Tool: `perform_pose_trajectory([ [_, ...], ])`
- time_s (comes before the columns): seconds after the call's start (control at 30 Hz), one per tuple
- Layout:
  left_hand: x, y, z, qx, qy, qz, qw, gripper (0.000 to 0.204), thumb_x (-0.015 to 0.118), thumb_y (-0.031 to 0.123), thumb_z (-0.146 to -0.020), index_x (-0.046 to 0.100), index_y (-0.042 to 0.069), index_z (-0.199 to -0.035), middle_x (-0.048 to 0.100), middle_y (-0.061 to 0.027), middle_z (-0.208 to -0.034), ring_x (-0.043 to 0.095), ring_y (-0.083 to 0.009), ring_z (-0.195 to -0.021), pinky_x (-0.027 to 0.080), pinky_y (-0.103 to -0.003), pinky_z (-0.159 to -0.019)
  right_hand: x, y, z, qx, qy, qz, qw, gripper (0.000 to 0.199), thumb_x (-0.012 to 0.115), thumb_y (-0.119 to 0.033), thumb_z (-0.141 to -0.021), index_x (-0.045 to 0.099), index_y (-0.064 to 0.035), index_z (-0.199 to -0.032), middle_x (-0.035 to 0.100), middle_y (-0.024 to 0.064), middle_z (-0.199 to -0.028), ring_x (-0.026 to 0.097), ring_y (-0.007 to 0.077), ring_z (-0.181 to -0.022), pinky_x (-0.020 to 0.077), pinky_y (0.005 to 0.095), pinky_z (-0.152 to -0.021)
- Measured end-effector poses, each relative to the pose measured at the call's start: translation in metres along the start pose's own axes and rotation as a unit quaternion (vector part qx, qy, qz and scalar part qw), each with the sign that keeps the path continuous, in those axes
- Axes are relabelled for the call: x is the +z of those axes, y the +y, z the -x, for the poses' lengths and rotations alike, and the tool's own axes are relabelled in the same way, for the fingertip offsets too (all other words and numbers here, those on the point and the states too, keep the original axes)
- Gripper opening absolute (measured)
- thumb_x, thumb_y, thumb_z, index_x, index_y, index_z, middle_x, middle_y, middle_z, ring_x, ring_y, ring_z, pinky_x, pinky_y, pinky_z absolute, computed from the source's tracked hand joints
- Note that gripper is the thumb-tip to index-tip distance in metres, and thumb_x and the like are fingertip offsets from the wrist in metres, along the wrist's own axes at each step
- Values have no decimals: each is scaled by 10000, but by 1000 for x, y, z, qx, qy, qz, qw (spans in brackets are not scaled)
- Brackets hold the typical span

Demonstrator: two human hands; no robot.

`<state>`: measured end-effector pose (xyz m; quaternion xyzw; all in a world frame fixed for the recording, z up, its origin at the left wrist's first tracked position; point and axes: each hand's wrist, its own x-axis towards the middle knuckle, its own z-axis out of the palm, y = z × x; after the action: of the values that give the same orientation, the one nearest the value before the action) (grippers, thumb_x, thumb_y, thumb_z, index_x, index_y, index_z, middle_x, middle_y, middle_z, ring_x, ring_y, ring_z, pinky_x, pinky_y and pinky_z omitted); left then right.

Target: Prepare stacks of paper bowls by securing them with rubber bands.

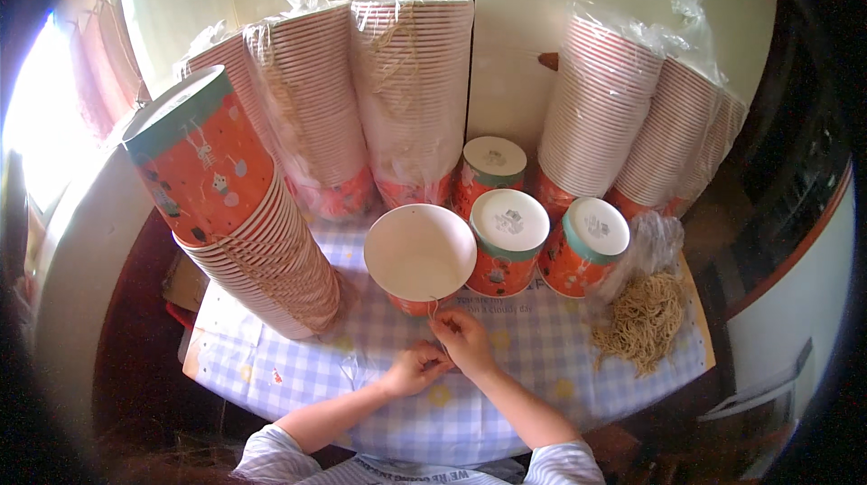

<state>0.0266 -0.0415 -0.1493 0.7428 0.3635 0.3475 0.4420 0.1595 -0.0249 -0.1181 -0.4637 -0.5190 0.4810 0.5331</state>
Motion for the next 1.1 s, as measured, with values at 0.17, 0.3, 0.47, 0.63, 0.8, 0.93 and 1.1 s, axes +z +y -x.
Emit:
perform_pose_trajectory([
  [0.17, 1, 12, 1, 81, -63, -112, 988, 94, 615, 99, -738, 638, 54, -818, 620, -77, -770, 560, -254, -727, 452, -339, -670, 7, -9, -13, 55, 24, -93, 994, 138, 603, -144, -802, 584, -11, -769, 541, -20, -688, 459, 39, -632, 369, 199, -554],
  [0.3, 3, 6, 2, 105, -74, -93, 987, 76, 618, 107, -740, 642, 66, -799, 621, -58, -774, 550, -242, -786, 447, -346, -712, 10, -22, -17, 85, 21, -101, 991, 154, 611, -166, -801, 587, -20, -758, 520, -40, -678, 427, 31, -610, 321, 192, -519],
  [0.47, 5, 5, 1, 145, -90, -75, 982, 63, 622, 106, -740, 638, 71, -790, 617, -55, -779, 545, -238, -792, 450, -337, -715, 13, -24, -17, 109, 49, -151, 981, 152, 619, -172, -793, 588, -30, -749, 505, -45, -663, 409, 28, -597, 304, 186, -525],
  [0.63, 5, 7, 1, 155, -81, -78, 981, 72, 619, 106, -739, 619, 52, -787, 609, -70, -771, 544, -250, -775, 450, -344, -697, 13, -22, -18, 104, 19, -185, 977, 92, 623, -136, -783, 588, -52, -774, 548, -11, -685, 472, 64, -616, 373, 200, -575],
  [0.8, 5, 4, 2, 131, -55, -18, 990, 79, 601, 107, -763, 594, 34, -789, 591, -87, -744, 547, -215, -761, 446, -320, -679, 2, -4, -9, 108, -67, -118, 985, 179, 589, -211, -820, 590, -37, -860, 566, 7, -724, 518, 93, -681, 416, 225, -640],
  [0.93, 1, -4, 5, -73, -108, 171, 977, 125, 540, 150, -842, 569, 28, -838, 572, -31, -746, 525, -114, -761, 429, -264, -660, -3, -3, -9, 168, -80, -201, 962, 219, 538, -260, -856, 585, -50, -896, 543, -6, -672, 513, 96, -635, 394, 219, -577],
  [1.1, -23, 10, 5, -133, -115, 368, 913, 194, 527, 228, -872, 564, 38, -865, 548, -1, -785, 482, -76, -697, 405, -216, -655, -20, 3, -18, 200, -75, -254, 943, 194, 499, -217, -868, 566, -35, -869, 430, -12, -576, 397, 77, -502, 318, 219, -456],
])
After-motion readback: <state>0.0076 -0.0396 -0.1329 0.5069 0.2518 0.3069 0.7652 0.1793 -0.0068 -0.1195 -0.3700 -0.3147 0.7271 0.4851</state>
